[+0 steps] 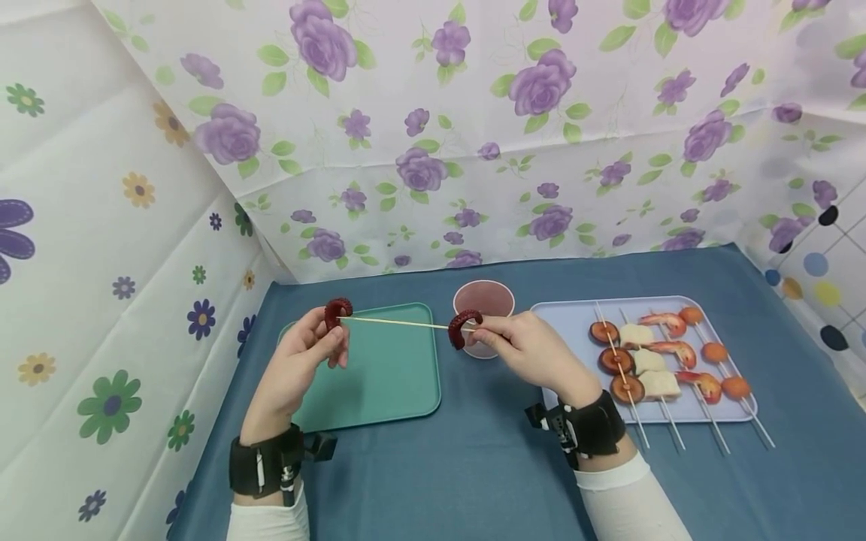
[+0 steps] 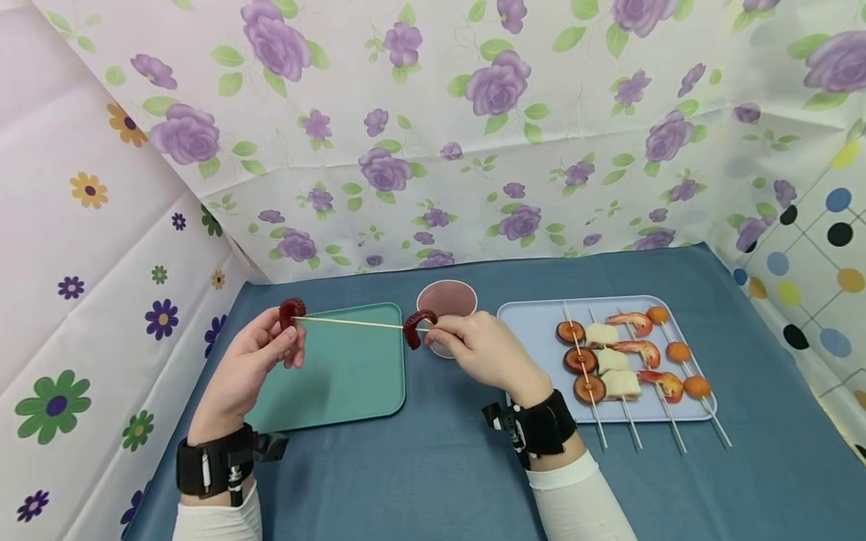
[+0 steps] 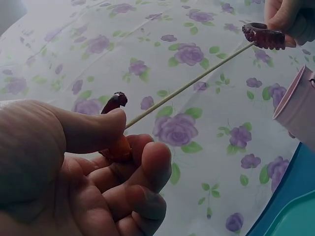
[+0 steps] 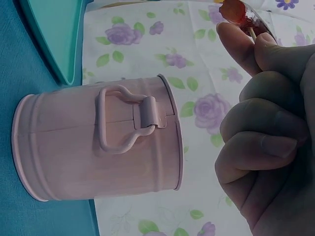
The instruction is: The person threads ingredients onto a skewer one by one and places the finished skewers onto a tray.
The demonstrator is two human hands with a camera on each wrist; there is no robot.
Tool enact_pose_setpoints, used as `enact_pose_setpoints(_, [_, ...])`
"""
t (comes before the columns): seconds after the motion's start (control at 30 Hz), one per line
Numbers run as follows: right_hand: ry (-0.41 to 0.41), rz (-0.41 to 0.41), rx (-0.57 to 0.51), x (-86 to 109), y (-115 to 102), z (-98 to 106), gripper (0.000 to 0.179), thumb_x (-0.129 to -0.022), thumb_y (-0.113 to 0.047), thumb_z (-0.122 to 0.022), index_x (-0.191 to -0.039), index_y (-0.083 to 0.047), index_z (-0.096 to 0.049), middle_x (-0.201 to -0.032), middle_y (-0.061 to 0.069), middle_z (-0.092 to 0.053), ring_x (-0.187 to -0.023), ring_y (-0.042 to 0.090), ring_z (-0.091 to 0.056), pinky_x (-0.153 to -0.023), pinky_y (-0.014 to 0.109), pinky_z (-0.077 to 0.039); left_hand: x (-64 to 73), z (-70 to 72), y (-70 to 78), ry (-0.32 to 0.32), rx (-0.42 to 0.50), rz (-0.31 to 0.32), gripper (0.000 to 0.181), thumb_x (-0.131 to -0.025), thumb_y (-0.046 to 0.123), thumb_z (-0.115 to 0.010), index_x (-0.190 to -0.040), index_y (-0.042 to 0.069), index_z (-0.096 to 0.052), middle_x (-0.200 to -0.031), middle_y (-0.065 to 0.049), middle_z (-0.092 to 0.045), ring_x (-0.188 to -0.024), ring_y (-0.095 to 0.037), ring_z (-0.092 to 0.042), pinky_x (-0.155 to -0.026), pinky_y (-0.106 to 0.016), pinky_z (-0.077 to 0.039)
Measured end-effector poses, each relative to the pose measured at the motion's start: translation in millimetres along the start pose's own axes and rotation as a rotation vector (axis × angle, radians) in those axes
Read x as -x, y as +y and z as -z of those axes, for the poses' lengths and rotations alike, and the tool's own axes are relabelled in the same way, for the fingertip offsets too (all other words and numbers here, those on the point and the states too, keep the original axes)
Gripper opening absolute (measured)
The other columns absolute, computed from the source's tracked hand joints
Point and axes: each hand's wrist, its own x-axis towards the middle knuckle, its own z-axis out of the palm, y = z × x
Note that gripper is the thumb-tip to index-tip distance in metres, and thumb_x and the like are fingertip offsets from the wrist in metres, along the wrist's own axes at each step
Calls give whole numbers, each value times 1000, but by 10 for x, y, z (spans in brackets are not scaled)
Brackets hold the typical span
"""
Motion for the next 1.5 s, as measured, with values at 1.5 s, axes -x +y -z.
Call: enact_pose_setpoints(1.5, [-29, 40, -62, -32, -66, -126, 18, -111, -24, -64, -102, -23, -79, -74, -16, -58, -63, 5, -50, -63, 31, -46, -118, -660, -60, -72, 0, 118, 21, -108, 10, -66, -123, -5, -68, -78, -10, -58, -65, -23, -54, -62, -30, -47])
